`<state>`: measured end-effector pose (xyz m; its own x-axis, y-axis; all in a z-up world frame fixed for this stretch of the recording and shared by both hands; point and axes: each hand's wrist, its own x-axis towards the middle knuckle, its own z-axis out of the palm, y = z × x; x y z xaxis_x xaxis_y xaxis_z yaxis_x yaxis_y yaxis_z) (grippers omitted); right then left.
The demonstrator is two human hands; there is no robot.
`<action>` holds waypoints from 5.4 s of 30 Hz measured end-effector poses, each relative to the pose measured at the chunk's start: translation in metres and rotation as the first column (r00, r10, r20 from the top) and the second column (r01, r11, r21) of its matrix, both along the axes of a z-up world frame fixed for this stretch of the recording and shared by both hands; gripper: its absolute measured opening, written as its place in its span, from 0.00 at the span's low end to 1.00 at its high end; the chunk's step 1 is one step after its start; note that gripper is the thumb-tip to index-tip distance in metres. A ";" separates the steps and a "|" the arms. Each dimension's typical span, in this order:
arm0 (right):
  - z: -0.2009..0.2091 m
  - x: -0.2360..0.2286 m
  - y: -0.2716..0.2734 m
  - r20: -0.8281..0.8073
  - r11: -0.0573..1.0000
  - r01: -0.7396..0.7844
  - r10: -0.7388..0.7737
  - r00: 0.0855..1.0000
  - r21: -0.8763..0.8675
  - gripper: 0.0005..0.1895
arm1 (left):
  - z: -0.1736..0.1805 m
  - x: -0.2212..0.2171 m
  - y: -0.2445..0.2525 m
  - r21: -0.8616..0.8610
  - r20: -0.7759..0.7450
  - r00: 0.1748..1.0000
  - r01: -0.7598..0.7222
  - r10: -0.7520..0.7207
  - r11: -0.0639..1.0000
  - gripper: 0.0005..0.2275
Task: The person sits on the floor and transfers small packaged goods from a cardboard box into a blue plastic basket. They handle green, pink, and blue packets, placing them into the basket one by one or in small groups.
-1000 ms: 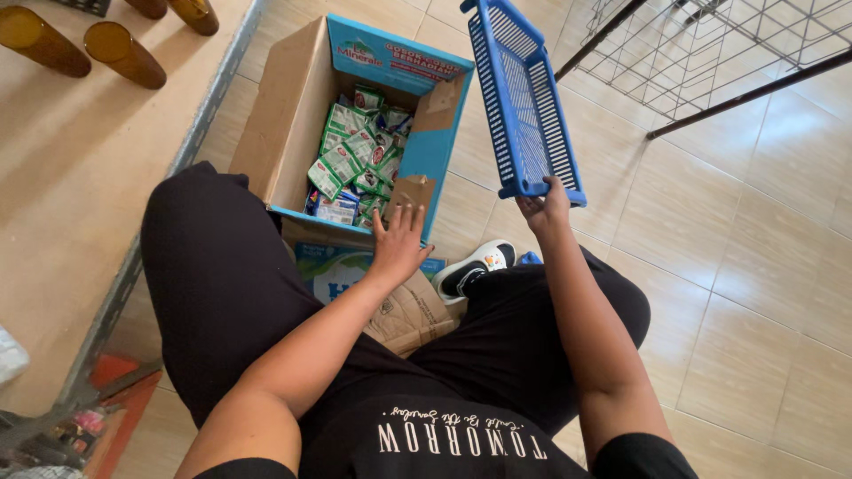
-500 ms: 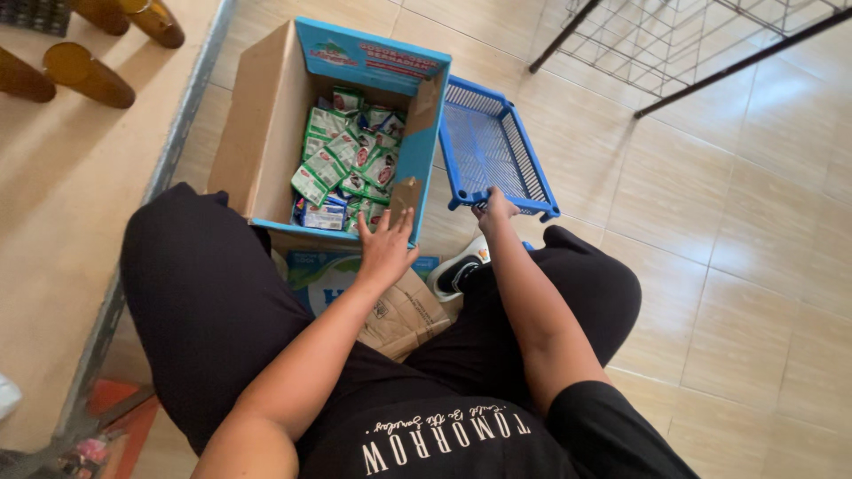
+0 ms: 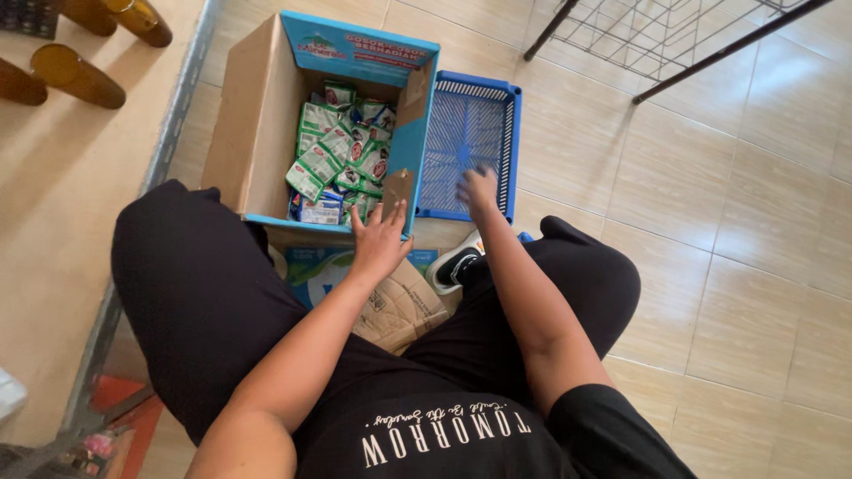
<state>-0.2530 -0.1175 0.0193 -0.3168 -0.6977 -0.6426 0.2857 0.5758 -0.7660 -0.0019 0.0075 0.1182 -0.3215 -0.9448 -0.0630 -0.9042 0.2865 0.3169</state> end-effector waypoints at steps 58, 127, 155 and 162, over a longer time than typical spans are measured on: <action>-0.079 0.240 -0.183 -0.206 0.639 -0.769 0.748 0.631 -0.034 0.29 | 0.159 0.187 -0.082 0.121 -0.610 0.611 -0.557 0.504 0.822 0.20; 0.295 0.117 0.024 -0.064 0.336 -0.762 0.895 0.442 -0.553 0.15 | 0.166 0.101 -0.072 -0.015 -0.995 0.100 -0.065 -0.008 0.998 0.19; 0.297 0.100 0.011 -0.071 0.529 -0.598 0.710 0.700 -0.602 0.30 | 0.130 0.093 -0.080 0.175 -0.891 0.435 0.065 0.130 0.982 0.10; 0.269 0.125 0.014 -0.047 0.554 -0.664 0.749 0.661 -0.503 0.29 | 0.123 0.103 -0.081 0.106 -0.943 0.274 -0.299 0.191 0.948 0.12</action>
